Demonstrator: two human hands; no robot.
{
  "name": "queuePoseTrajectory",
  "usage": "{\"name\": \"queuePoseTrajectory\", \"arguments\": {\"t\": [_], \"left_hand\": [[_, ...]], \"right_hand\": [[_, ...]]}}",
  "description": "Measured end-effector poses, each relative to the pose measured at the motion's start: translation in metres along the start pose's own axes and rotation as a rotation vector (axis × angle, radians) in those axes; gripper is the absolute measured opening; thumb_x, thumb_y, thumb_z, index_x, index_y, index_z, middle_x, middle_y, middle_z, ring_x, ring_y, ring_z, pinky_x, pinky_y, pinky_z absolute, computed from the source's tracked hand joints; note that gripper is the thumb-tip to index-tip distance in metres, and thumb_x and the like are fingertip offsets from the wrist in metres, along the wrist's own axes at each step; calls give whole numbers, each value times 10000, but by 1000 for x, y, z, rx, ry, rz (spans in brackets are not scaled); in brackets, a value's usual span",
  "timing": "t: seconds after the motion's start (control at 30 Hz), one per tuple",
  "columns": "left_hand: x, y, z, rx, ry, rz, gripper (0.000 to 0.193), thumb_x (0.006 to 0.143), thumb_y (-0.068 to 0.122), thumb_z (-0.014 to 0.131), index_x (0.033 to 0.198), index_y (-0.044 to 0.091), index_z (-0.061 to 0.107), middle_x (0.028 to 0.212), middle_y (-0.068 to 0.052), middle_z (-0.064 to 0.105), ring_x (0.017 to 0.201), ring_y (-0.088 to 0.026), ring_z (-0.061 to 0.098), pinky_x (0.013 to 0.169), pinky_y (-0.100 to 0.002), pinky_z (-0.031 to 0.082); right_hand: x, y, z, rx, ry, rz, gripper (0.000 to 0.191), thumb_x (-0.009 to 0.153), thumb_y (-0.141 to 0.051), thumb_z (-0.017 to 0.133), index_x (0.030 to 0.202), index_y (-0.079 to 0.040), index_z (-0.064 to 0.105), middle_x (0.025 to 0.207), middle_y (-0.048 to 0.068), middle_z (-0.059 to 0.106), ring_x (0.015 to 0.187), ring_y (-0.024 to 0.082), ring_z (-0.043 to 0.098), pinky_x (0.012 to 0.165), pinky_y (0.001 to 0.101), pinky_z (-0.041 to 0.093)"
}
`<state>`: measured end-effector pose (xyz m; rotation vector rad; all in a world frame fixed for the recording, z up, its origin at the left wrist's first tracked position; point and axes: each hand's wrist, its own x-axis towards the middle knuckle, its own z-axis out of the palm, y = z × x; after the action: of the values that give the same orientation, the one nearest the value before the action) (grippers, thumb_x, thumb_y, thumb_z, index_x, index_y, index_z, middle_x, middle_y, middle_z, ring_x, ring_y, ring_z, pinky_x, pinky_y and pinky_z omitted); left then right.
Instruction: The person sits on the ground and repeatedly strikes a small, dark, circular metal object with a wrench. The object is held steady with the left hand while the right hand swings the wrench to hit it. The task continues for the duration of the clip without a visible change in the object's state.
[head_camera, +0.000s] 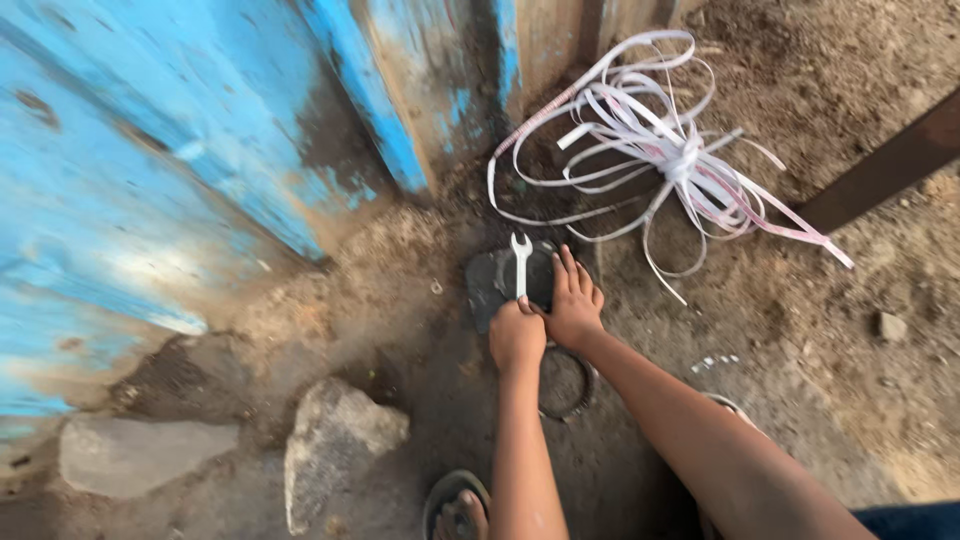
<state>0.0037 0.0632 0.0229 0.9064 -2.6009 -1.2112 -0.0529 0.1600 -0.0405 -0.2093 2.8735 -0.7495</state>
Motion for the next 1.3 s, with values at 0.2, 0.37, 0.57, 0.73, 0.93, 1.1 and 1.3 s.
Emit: {"name": "queuePoseTrajectory", "arguments": {"t": [0.2, 0.37, 0.57, 0.73, 0.93, 1.1, 1.3], "left_hand": [[-7, 10, 2, -78, 155, -13, 351, 1023, 289, 497, 944, 25, 715, 900, -236, 726, 844, -438, 710, 744, -541, 558], [0, 17, -1, 41, 70, -43, 355, 1002, 296, 510, 930, 52, 757, 932, -227, 740, 889, -425, 716, 770, -541, 569], [13, 25, -10, 154, -178, -70, 354, 1006, 329, 535, 964, 51, 749, 974, -229, 720, 932, -431, 696, 779, -546, 565], [12, 18, -3, 99, 11, -4, 289, 999, 266, 544, 1010, 38, 722, 995, -222, 744, 966, -414, 721, 821, -522, 577], [14, 21, 7, 100, -26, -16, 281, 958, 276, 561, 1117, 148, 755, 1072, -205, 735, 1053, -390, 702, 897, -509, 560], [7, 16, 7, 174, -286, -135, 333, 995, 356, 552, 1100, 112, 752, 1117, -183, 693, 1081, -407, 663, 905, -535, 537], [-11, 15, 14, 12, 85, -18, 377, 1024, 361, 475, 1108, 107, 741, 941, -236, 742, 935, -437, 721, 834, -543, 568]], "right_hand": [[4, 6, 7, -18, 80, -72, 1093, 827, -621, 692, 1621, -112, 139, 1730, 68, 57, 1555, 353, 146, 1211, 559, 167], [6, 7, 5, -6, 36, -42, 1079, 853, -581, 695, 1625, -115, 101, 1729, 70, 23, 1558, 351, 123, 1202, 575, 148], [0, -1, -5, -32, -16, -5, 1087, 834, -530, 710, 1645, -151, 94, 1735, 34, 12, 1566, 324, 131, 1207, 583, 146], [0, -1, -6, -7, -28, -24, 1068, 842, -495, 717, 1620, -116, 91, 1725, 42, -10, 1559, 335, 107, 1206, 589, 145], [6, 0, -4, -88, -17, -15, 1019, 889, -408, 700, 1634, -122, 66, 1740, 47, -32, 1572, 314, 97, 1179, 626, 164], [8, -3, -7, -412, -255, 44, 1157, 870, -376, 754, 1696, -66, 6, 1692, 123, 94, 1584, 353, 113, 1219, 599, 153], [6, -1, -5, -70, -20, -16, 992, 925, -525, 624, 1648, -136, 66, 1759, 55, -4, 1576, 319, 136, 1180, 606, 180]]}}
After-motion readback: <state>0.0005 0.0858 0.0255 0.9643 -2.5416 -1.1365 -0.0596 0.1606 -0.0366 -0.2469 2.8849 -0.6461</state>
